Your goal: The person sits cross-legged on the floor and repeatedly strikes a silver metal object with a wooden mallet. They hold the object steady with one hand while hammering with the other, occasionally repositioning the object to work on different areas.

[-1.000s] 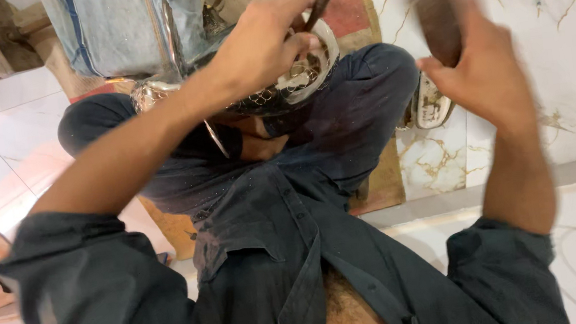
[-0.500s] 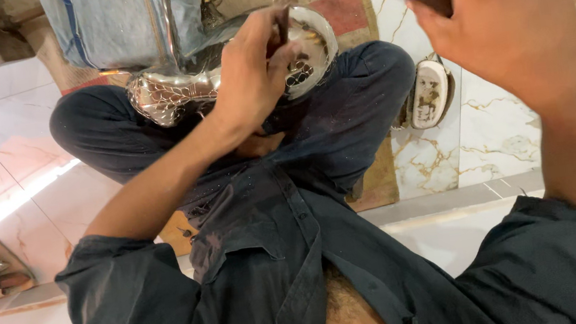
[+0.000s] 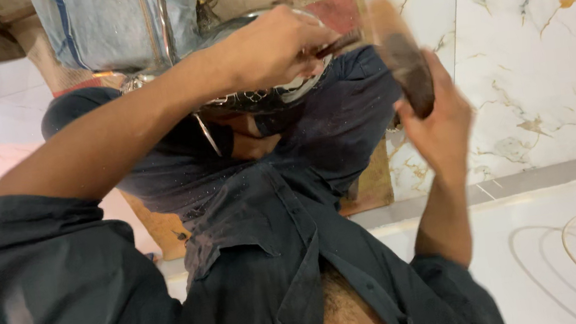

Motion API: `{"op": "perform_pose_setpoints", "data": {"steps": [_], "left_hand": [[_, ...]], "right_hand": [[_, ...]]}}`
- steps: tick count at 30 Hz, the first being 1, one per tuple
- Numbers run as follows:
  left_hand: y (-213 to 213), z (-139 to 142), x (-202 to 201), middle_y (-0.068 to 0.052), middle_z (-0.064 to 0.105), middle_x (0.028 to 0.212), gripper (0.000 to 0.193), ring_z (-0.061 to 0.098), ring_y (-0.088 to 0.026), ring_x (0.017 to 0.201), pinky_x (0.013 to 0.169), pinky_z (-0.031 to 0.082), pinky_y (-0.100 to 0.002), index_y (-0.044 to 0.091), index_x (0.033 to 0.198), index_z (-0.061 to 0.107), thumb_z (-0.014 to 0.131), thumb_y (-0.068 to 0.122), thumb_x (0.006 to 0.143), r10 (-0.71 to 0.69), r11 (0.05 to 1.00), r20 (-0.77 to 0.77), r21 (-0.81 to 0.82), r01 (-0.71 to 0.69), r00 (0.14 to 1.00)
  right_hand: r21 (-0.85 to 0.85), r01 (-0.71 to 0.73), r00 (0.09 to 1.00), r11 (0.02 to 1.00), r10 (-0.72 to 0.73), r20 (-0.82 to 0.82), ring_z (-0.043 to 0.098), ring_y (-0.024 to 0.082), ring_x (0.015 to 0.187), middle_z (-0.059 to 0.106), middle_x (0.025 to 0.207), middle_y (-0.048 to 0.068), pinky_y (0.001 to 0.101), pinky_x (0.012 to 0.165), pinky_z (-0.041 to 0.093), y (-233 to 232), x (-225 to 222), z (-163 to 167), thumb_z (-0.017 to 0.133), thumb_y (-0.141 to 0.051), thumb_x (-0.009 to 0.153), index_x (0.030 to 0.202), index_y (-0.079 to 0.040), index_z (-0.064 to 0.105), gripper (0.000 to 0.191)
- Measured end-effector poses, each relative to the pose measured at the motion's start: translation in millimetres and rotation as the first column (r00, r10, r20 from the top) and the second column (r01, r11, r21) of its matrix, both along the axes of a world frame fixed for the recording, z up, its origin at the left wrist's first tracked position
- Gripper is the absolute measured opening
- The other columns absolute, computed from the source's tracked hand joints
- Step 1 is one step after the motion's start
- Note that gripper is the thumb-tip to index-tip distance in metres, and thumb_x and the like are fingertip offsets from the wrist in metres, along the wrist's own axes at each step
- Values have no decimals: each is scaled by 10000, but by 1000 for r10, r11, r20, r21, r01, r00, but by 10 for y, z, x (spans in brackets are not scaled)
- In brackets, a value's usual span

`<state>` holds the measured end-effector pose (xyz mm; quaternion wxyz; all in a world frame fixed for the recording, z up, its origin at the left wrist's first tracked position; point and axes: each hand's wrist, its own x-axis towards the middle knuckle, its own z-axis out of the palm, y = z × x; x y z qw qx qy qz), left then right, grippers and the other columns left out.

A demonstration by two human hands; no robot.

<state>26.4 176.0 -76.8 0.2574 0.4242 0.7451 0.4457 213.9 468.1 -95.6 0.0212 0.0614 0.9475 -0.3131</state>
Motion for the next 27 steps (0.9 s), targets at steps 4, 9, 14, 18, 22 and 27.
{"op": "perform_pose_setpoints", "data": {"steps": [4,9,14,18,22,27], "left_hand": [[68,-14,-77,-147,729,967,283,699,-367,931,816,532,-477,13,1104,716,805,120,857,-203,977,-148,40,211,968],[83,54,-74,-142,726,973,284,695,-364,917,772,520,-484,36,1107,715,798,145,858,-230,973,-117,-16,230,966],[164,183,-123,-106,742,907,280,720,-304,848,746,524,-472,128,1186,710,741,172,912,-300,907,92,-280,313,950],[215,170,-144,-130,747,971,390,739,-286,855,774,555,-442,83,1312,624,681,78,926,-140,971,50,-188,147,989],[60,57,-59,-185,734,999,481,764,-278,932,809,572,-446,15,1373,537,692,42,918,48,996,25,-74,-46,999],[50,-60,-102,-190,748,994,502,740,-330,847,772,547,-475,32,1381,568,729,96,910,-21,999,-39,-36,20,999]], "right_hand": [[-318,295,941,901,-332,-66,459,319,1467,452,1566,228,415,1264,365,-273,370,-264,891,-17,908,1616,23,287,932],[-375,423,892,825,-453,10,521,308,1318,475,1475,206,401,1156,474,-382,546,-274,851,-77,894,1610,-26,274,921],[-473,355,871,806,-469,-146,538,343,1343,484,1490,236,448,1169,465,-497,631,-279,824,-18,979,1625,15,237,874],[-102,305,951,947,-309,-28,663,436,1175,638,1325,290,445,1008,535,-584,688,-231,826,-87,910,1559,-5,360,803],[-50,156,983,986,-150,107,707,387,998,688,1230,265,414,858,571,-520,579,-170,840,-125,860,1561,-39,398,834],[-53,99,970,994,-85,230,679,328,825,709,1027,217,434,753,560,-391,295,-104,779,-14,851,1582,-65,440,807]]}}
